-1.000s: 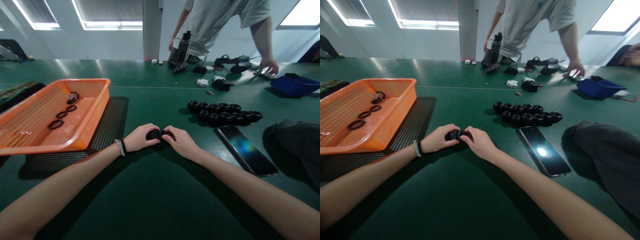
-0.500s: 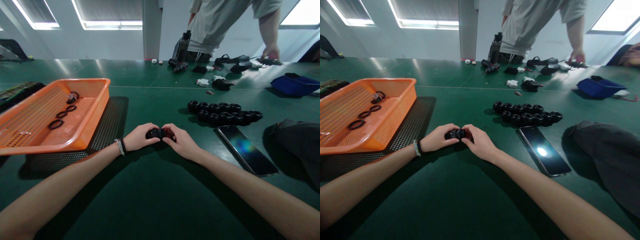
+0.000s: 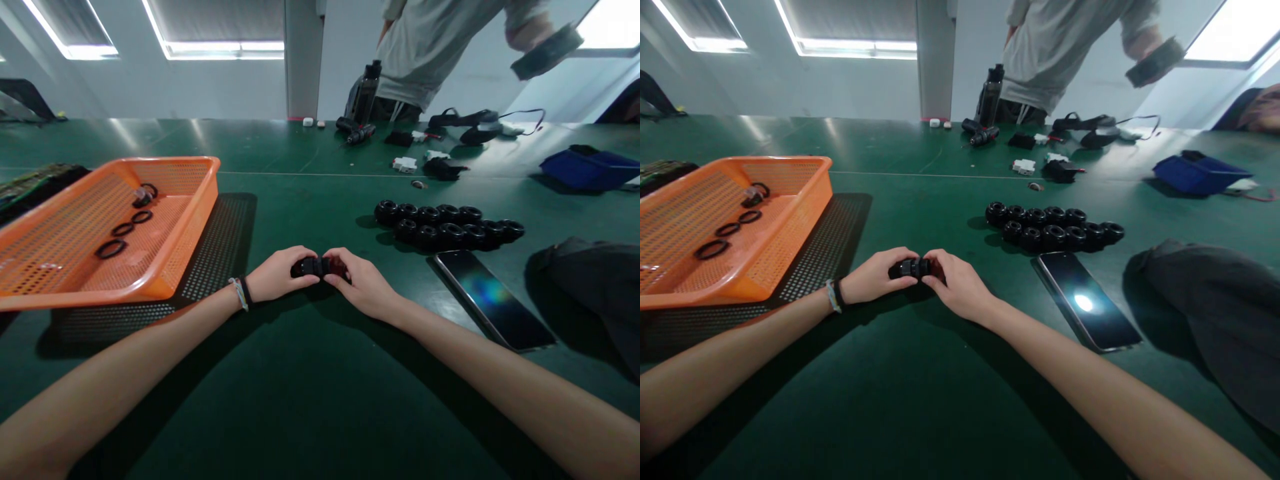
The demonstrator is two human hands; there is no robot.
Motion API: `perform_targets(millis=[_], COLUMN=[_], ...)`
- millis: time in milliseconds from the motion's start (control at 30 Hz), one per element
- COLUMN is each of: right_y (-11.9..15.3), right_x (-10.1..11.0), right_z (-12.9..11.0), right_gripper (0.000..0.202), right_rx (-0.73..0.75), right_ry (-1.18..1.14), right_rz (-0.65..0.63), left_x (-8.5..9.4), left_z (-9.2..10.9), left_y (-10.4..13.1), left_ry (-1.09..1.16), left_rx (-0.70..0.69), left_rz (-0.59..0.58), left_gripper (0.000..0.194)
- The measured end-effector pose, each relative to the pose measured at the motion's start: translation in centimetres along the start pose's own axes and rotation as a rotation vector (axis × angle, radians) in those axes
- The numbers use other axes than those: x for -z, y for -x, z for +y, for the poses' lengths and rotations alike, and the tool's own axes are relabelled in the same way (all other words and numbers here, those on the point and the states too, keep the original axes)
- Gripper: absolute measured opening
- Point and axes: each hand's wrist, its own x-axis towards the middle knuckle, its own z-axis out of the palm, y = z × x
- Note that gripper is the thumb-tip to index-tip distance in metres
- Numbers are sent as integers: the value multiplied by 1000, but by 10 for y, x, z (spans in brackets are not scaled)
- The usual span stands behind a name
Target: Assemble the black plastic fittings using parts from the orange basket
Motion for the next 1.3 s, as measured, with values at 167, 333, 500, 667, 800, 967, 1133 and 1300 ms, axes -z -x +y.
perform_targets(millis=[167,333,500,667,800,967,1133,1300], right_y=[0,0,-1,-1,-1,-1,-1,-1], right_x=[1,1,1,-1,-1,0,0,0], right_z=[-1,-3,-1,0,-1,-1,-1,0], right_gripper=[18,17,17,17,16,15,14,14], right_rx=[-6,-11,-4,-7,-6,-9,-17,-17], right_ry=[10,21,20,18,31,26,23,24], right_rz=[-5,-12,-9,-9,-10,-10,-9,-6], left_x=[0,1,1,1,1,1,2,1], left_z=[1,2,2,2,1,2,1,1], left_y=[0,0,0,0,0,0,1,0], left_ry=[1,14,12,-1,8,8,2,6], left_rx=[12,22,30,23,17,20,15,13], left_rz=[-5,-5,-10,-12,-11,-15,-18,-10], left_gripper=[28,28,28,29,29,29,28,29])
